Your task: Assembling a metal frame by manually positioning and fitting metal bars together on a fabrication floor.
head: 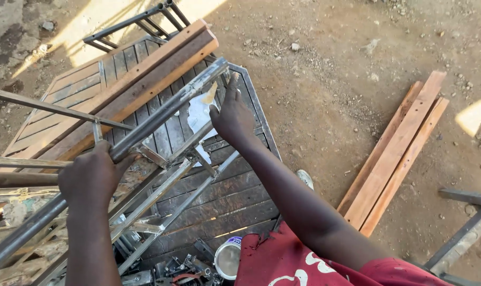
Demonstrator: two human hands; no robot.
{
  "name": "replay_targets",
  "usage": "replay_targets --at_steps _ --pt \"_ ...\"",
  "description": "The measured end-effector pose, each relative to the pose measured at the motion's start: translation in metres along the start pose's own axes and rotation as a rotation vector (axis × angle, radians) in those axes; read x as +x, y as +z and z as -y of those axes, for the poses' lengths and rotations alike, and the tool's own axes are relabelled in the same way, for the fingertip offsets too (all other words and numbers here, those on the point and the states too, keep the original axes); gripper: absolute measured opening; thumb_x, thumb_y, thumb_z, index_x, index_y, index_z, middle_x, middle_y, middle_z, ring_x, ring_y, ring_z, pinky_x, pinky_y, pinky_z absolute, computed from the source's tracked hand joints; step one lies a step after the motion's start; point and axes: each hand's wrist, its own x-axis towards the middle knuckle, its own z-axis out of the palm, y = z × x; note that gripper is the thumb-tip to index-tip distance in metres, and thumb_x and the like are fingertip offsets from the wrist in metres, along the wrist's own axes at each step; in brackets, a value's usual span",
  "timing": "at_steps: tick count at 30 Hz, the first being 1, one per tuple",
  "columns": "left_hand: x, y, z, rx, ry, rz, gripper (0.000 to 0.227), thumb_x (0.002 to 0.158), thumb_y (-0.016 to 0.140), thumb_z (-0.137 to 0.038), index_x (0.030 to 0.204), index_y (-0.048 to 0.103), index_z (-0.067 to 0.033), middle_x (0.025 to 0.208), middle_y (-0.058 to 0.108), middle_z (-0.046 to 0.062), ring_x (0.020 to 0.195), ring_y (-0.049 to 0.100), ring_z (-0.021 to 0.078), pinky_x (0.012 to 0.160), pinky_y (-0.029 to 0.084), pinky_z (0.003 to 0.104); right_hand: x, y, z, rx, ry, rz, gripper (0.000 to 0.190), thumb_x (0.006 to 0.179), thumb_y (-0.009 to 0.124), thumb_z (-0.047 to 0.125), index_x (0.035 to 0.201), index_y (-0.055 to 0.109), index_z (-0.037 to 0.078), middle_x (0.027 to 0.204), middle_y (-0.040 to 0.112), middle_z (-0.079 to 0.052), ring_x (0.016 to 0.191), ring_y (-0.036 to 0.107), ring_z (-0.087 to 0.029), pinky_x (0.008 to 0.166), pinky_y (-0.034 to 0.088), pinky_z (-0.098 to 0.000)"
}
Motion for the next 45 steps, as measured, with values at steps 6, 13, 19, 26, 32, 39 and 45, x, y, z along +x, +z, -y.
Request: replay_targets --at_steps 6,13,19,26,32,39,45 --pt "0.002 0.004 0.001 -0.019 -0.01 -0.019 0.071 0.093 0.05 -0.089 0.103 0.062 -0.0201 0.079 0.079 0.007 0.074 0.08 0.0323 0.057 0.058 0.043 0.005 0.011 0.011 -0.002 0.013 -0.035 0.103 0.097 0.059 0.043 0.161 -0.015 0.011 0.162 0.036 -0.027 0.106 0.069 -0.046 0.08 0.057 -0.0577" --pt "0.002 0.008 0.002 -0.068 0.012 -0.078 0.072 0.094 0.051 -0.089 0.103 0.062 -0.0186 0.08 0.077 0.008 0.073 0.078 0.0318 0.059 0.057 0.042 0.004 0.012 0.025 0.24 0.023 -0.022 0.098 0.098 0.055 0.033 0.163 -0.013 0.009 0.106 0.076 -0.016 0.097 0.072 -0.046 0.086 0.051 -0.0623" --pt "0.002 0.015 0.003 -0.085 0.031 -0.176 0.07 0.092 0.056 -0.09 0.095 0.06 -0.0204 0.072 0.073 0.004 0.067 0.076 0.0295 0.055 0.054 0.041 0.021 0.051 0.002 1.022 -0.206 -0.052 0.1 0.097 0.059 0.012 0.164 -0.016 0.017 0.087 0.052 -0.003 0.077 0.048 -0.013 0.067 0.046 -0.0288" --pt "0.001 0.019 0.004 -0.059 0.042 -0.183 0.069 0.094 0.056 -0.089 0.096 0.062 -0.0209 0.076 0.074 0.003 0.067 0.075 0.0285 0.054 0.054 0.041 0.034 0.075 -0.02 1.479 -0.367 0.012 0.089 0.103 0.056 0.005 0.166 -0.001 0.033 0.09 0.061 -0.01 0.06 0.043 -0.009 0.059 0.043 -0.0245" --pt "0.002 0.02 0.005 -0.024 0.048 -0.203 0.077 0.094 0.047 -0.096 0.101 0.061 -0.0206 0.075 0.075 0.005 0.068 0.077 0.0302 0.054 0.054 0.04 0.027 0.061 -0.035 1.559 -0.45 -0.006 0.073 0.108 0.052 0.005 0.167 0.016 0.028 0.097 0.066 -0.012 0.061 0.047 -0.008 0.059 0.044 -0.0223" --pt "0.001 0.017 0.005 -0.018 0.036 -0.19 0.076 0.093 0.048 -0.097 0.101 0.063 -0.0223 0.074 0.075 0.005 0.067 0.077 0.0288 0.055 0.055 0.038 0.018 0.052 -0.027 1.245 -0.102 -0.121 0.079 0.103 0.052 0.011 0.167 0.007 0.021 0.101 0.069 -0.01 0.06 0.047 -0.01 0.061 0.046 -0.0275" --pt "0.0 0.018 0.004 -0.001 0.036 -0.211 0.074 0.095 0.051 -0.094 0.099 0.062 -0.0215 0.072 0.074 0.004 0.065 0.077 0.028 0.053 0.055 0.039 0.02 0.05 -0.006 1.197 -0.132 -0.126 0.085 0.102 0.052 0.009 0.166 -0.003 0.019 0.101 0.071 -0.012 0.061 0.047 -0.011 0.06 0.045 -0.0275"
